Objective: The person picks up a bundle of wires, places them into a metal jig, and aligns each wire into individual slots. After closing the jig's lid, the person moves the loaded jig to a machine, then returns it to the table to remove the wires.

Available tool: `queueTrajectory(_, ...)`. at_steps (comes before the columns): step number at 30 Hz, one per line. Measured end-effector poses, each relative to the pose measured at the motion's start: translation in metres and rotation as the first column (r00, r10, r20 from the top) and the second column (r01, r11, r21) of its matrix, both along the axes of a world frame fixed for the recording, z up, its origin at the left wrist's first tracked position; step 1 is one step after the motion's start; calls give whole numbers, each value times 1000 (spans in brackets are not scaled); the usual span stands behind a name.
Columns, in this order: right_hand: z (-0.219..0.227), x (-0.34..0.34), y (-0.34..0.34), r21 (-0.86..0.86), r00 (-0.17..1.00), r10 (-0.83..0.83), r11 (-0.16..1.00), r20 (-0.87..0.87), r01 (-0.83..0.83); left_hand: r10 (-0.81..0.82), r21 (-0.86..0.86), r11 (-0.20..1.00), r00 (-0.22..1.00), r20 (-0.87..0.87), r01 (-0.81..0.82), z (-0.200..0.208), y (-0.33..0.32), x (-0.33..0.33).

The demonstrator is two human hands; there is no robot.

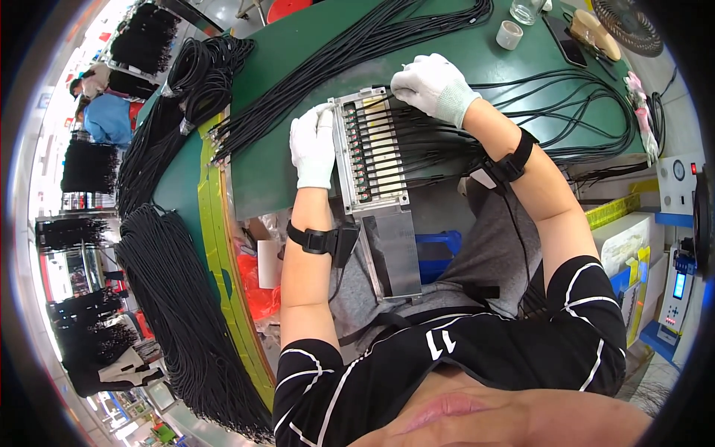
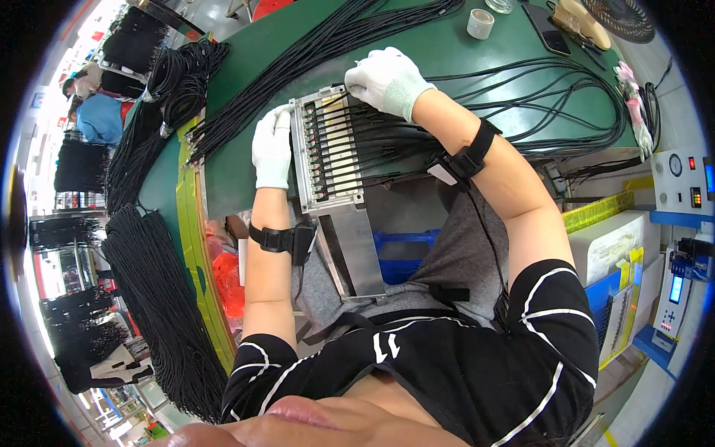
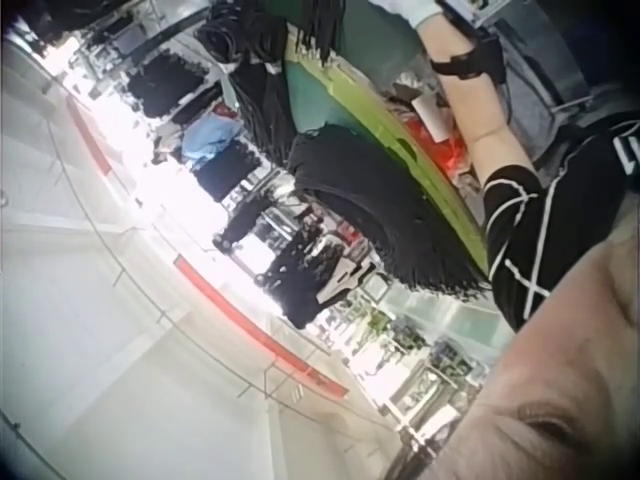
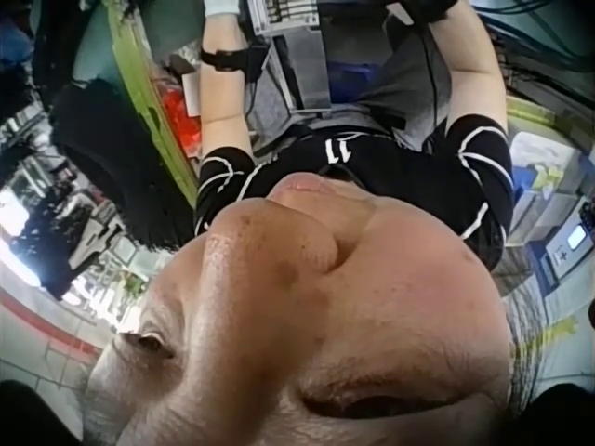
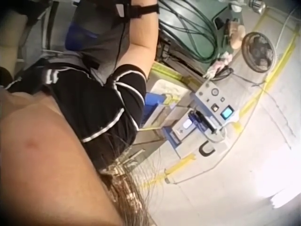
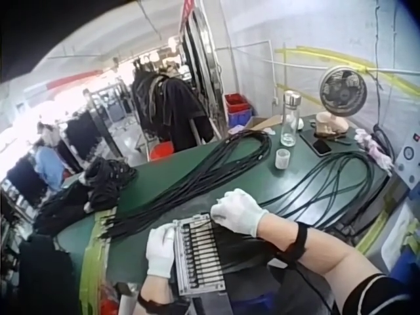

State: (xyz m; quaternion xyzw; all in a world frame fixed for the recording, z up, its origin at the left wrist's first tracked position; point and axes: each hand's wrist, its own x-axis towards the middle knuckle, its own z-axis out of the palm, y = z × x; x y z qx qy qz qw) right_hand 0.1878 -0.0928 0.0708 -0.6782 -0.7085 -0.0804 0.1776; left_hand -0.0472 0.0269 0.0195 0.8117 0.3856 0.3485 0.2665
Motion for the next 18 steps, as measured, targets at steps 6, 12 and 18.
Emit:
queueTrajectory(6, 4, -7, -2, 56, 1000, 8, 998, 4, -8, -13, -59, 998, 1000, 22, 14, -5, 5, -4)
queueTrajectory(12, 2, -20, 1, 60, 998, -21, 998, -52, 24, -164, 44, 985, 986, -44, 166, 5, -4, 8)
queueTrajectory(18, -2, -7, 5, 61, 988, -143, 987, -57, 146, -116, 414, 858, 899, -422, 305, 13, -24, 11)
